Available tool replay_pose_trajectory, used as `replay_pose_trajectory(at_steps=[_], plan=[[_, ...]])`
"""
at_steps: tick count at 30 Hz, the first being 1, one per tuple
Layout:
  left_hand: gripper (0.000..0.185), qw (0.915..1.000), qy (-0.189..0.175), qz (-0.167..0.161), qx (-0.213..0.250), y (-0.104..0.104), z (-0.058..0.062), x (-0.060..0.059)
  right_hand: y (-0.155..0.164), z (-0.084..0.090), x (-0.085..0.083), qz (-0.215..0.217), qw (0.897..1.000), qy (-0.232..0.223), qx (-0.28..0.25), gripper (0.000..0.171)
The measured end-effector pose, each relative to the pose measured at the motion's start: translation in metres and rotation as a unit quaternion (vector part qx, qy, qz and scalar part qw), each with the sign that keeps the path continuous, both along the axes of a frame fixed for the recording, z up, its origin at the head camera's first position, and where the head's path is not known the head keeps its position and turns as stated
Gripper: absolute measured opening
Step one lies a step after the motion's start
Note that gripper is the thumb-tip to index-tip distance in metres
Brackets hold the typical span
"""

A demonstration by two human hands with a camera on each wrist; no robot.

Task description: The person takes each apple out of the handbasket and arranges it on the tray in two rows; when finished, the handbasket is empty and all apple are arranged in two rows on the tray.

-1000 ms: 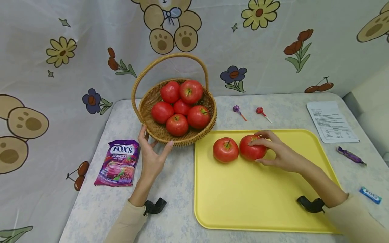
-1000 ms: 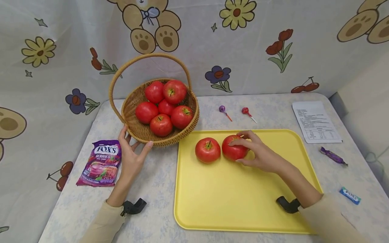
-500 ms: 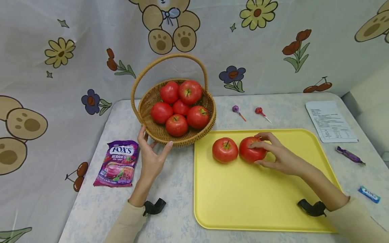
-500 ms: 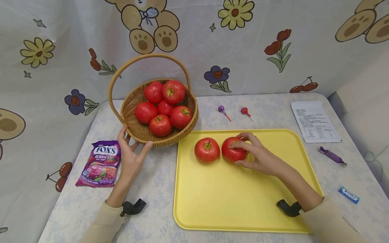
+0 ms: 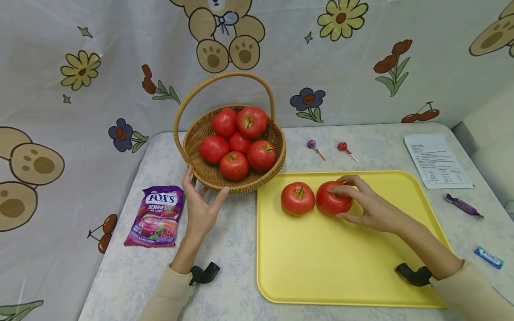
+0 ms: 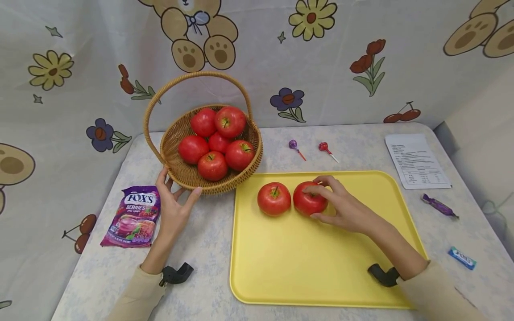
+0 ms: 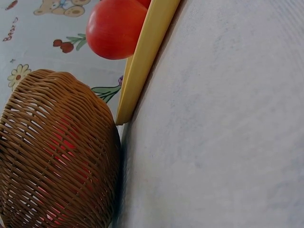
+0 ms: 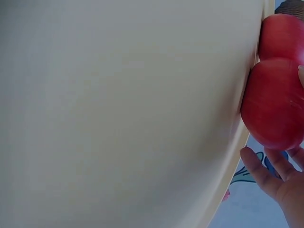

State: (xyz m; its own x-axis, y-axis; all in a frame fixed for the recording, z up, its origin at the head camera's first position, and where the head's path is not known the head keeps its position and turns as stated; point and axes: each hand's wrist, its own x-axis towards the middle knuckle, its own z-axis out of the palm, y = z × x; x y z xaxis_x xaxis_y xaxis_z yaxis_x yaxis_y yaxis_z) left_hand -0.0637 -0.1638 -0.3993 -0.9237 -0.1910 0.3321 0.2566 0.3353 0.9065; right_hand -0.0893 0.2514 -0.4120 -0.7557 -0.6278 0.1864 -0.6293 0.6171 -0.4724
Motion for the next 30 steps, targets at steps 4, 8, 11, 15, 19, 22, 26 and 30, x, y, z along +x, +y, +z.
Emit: replay_pose_trajectory(at_steps=[4, 8, 11, 15, 19, 22, 26, 30], plan=[[0.096, 1.0000, 0.006, 0.001, 0.000, -0.003, -0.009, -0.003, 0.000, 0.004, 0.001, 0.002, 1.000, 0.004, 0.010, 0.076], [0.094, 0.9999, 0.014, -0.006, 0.004, 0.003, 0.007, 0.002, 0.002, 0.017, 0.000, -0.008, 1.000, -0.001, 0.010, 0.073], [0.093, 0.9998, 0.017, -0.006, 0.002, 0.006, 0.013, 0.003, 0.002, 0.030, -0.004, -0.021, 1.000, -0.006, 0.003, 0.071], [0.093, 0.9998, 0.018, -0.004, -0.002, 0.006, 0.015, 0.003, -0.003, 0.049, -0.019, -0.010, 1.000, 0.010, -0.005, 0.073], [0.093, 0.9998, 0.019, -0.005, -0.002, 0.005, 0.015, 0.003, -0.019, 0.066, -0.038, 0.020, 0.999, 0.030, -0.022, 0.074], [0.092, 0.9998, 0.020, -0.005, -0.003, 0.004, 0.014, 0.003, -0.039, 0.077, -0.055, 0.043, 0.998, 0.034, -0.032, 0.074], [0.086, 0.9999, 0.014, -0.004, -0.009, 0.004, 0.014, 0.004, -0.069, 0.090, -0.078, 0.074, 0.996, 0.043, -0.039, 0.071], [0.075, 0.9999, 0.005, -0.002, -0.013, 0.004, 0.016, 0.005, -0.097, 0.105, -0.101, 0.098, 0.993, 0.051, -0.046, 0.068]])
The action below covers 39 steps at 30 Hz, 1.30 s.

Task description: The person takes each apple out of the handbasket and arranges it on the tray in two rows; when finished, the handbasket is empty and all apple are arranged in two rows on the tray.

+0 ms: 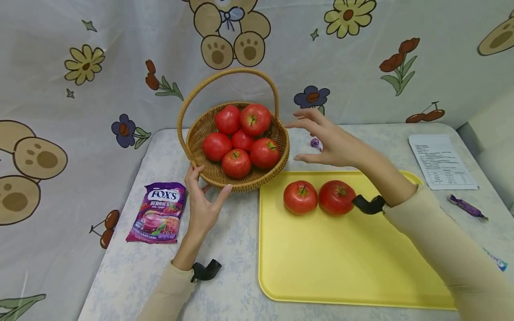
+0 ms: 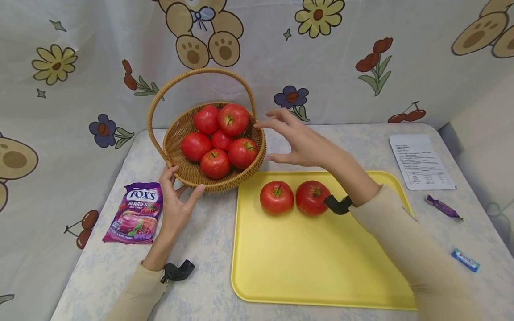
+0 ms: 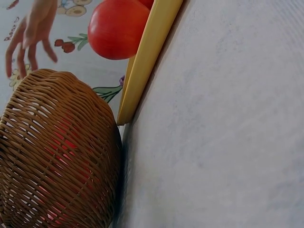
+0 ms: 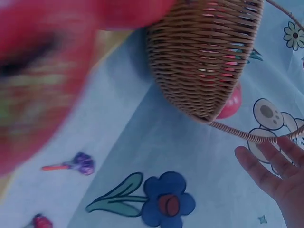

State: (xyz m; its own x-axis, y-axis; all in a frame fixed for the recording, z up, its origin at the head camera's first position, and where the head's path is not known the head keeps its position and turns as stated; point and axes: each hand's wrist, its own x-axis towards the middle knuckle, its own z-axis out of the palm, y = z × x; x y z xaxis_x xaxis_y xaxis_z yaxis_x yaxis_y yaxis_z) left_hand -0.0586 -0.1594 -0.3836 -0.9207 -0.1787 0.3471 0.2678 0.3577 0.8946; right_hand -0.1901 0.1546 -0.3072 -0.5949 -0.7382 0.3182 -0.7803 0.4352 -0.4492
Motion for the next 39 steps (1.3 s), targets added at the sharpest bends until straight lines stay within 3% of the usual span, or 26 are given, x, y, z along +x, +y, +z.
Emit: replay_pose_trajectory(at_steps=[5, 12, 17, 31, 39], plan=[[0.067, 1.0000, -0.004, 0.002, 0.000, -0.001, 0.000, 0.000, -0.031, 0.009, -0.025, 0.016, 1.000, -0.017, 0.002, 0.068], [0.065, 1.0000, 0.000, -0.002, 0.001, -0.001, -0.001, 0.000, -0.064, 0.003, -0.049, 0.023, 0.999, -0.036, 0.029, 0.067], [0.062, 1.0000, 0.002, -0.001, -0.001, -0.002, -0.002, -0.001, -0.081, 0.001, -0.064, 0.004, 0.997, -0.046, 0.058, 0.068], [0.058, 1.0000, 0.004, -0.001, -0.001, -0.002, -0.001, -0.001, -0.110, -0.011, -0.088, -0.020, 0.989, -0.073, 0.127, 0.072], [0.060, 1.0000, -0.001, 0.000, -0.001, -0.002, -0.001, -0.001, -0.115, -0.017, -0.091, -0.020, 0.992, -0.030, 0.119, 0.062]])
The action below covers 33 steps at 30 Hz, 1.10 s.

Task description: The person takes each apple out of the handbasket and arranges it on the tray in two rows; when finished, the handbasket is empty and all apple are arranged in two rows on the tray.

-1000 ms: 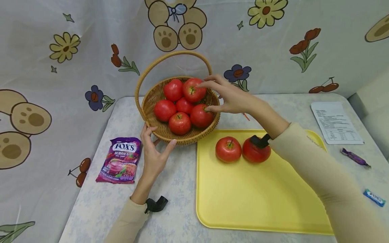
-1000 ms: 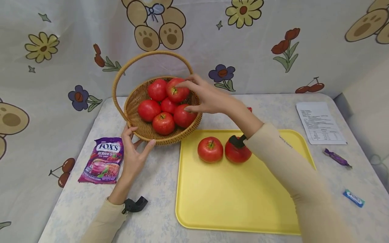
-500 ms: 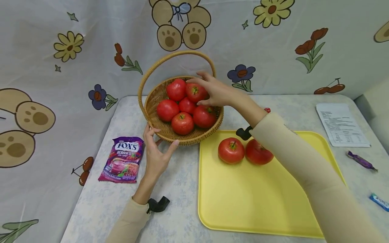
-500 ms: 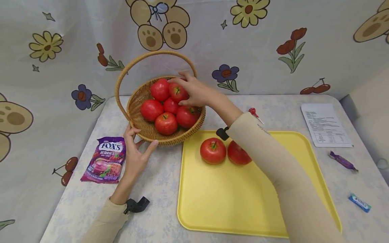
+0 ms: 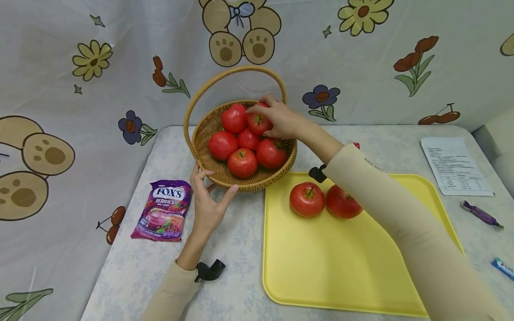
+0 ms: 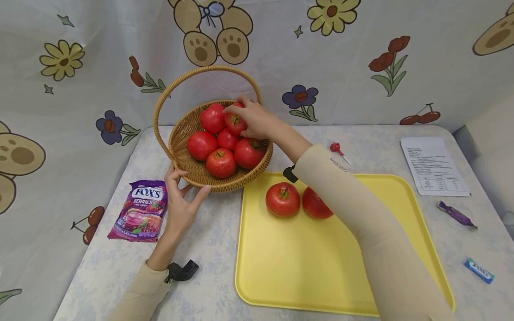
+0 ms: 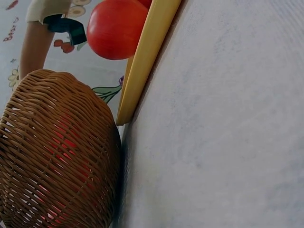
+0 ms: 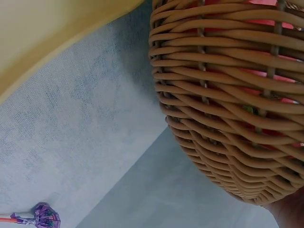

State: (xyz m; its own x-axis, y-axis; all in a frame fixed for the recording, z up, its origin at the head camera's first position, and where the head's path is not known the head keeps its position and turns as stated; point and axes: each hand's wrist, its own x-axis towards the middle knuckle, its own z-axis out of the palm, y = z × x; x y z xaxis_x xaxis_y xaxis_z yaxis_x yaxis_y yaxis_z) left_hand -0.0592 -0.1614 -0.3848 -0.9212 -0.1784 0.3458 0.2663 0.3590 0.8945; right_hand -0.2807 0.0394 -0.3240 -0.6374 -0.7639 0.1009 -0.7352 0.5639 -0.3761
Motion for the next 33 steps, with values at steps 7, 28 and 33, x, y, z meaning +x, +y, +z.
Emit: replay_pose_trajectory(at_steps=[7, 28, 33], plan=[[0.059, 1.0000, -0.007, 0.002, -0.001, 0.001, 0.002, 0.002, 0.003, -0.002, 0.000, 0.011, 1.000, 0.020, -0.012, 0.061], [0.058, 1.0000, -0.003, -0.001, -0.002, 0.000, 0.002, 0.002, 0.014, 0.003, 0.018, 0.023, 0.997, 0.024, -0.067, 0.061], [0.058, 1.0000, -0.005, -0.001, -0.005, 0.000, 0.001, 0.003, 0.023, 0.007, 0.026, 0.029, 0.995, 0.032, -0.087, 0.062]])
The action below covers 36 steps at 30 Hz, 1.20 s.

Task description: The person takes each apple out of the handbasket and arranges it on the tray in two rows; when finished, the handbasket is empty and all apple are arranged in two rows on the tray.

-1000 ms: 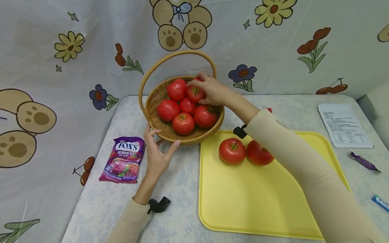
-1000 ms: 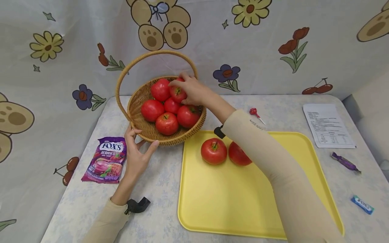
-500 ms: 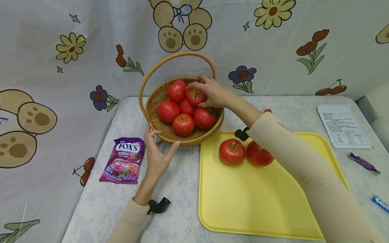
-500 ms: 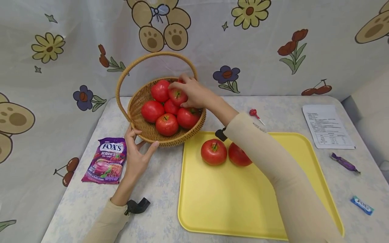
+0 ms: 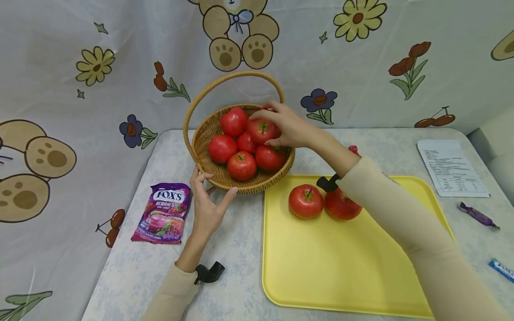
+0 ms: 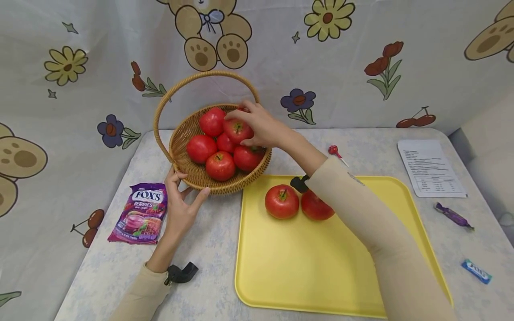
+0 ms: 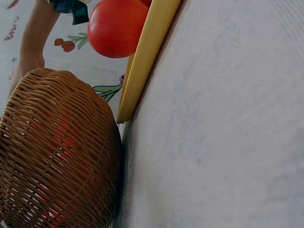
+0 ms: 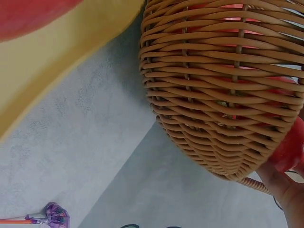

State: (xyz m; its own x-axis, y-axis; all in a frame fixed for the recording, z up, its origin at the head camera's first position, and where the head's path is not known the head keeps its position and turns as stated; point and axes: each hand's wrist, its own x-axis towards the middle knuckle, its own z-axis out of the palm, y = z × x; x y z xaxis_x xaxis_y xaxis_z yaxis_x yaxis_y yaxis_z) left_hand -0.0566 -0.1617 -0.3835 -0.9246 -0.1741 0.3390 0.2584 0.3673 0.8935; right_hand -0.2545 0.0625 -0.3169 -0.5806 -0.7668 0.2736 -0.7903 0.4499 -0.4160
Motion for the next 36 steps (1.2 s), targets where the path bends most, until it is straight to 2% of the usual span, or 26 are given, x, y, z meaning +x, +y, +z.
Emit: replay_pose_trajectory(at_steps=[6, 19, 27, 36], plan=[[0.059, 1.0000, 0.001, 0.001, -0.001, 0.000, -0.001, 0.000, 0.015, 0.003, 0.010, 0.005, 0.999, 0.025, -0.026, 0.064], [0.059, 1.0000, 0.007, 0.002, -0.004, 0.000, -0.002, -0.001, 0.069, 0.011, 0.042, -0.021, 0.998, 0.037, -0.051, 0.068], [0.059, 0.9999, 0.010, 0.004, -0.003, -0.001, -0.002, -0.001, 0.103, 0.009, 0.064, -0.048, 0.998, 0.004, -0.048, 0.074], [0.059, 1.0000, 0.006, 0.000, 0.001, -0.001, -0.001, -0.001, 0.153, -0.007, 0.089, -0.109, 0.992, -0.020, -0.056, 0.079]])
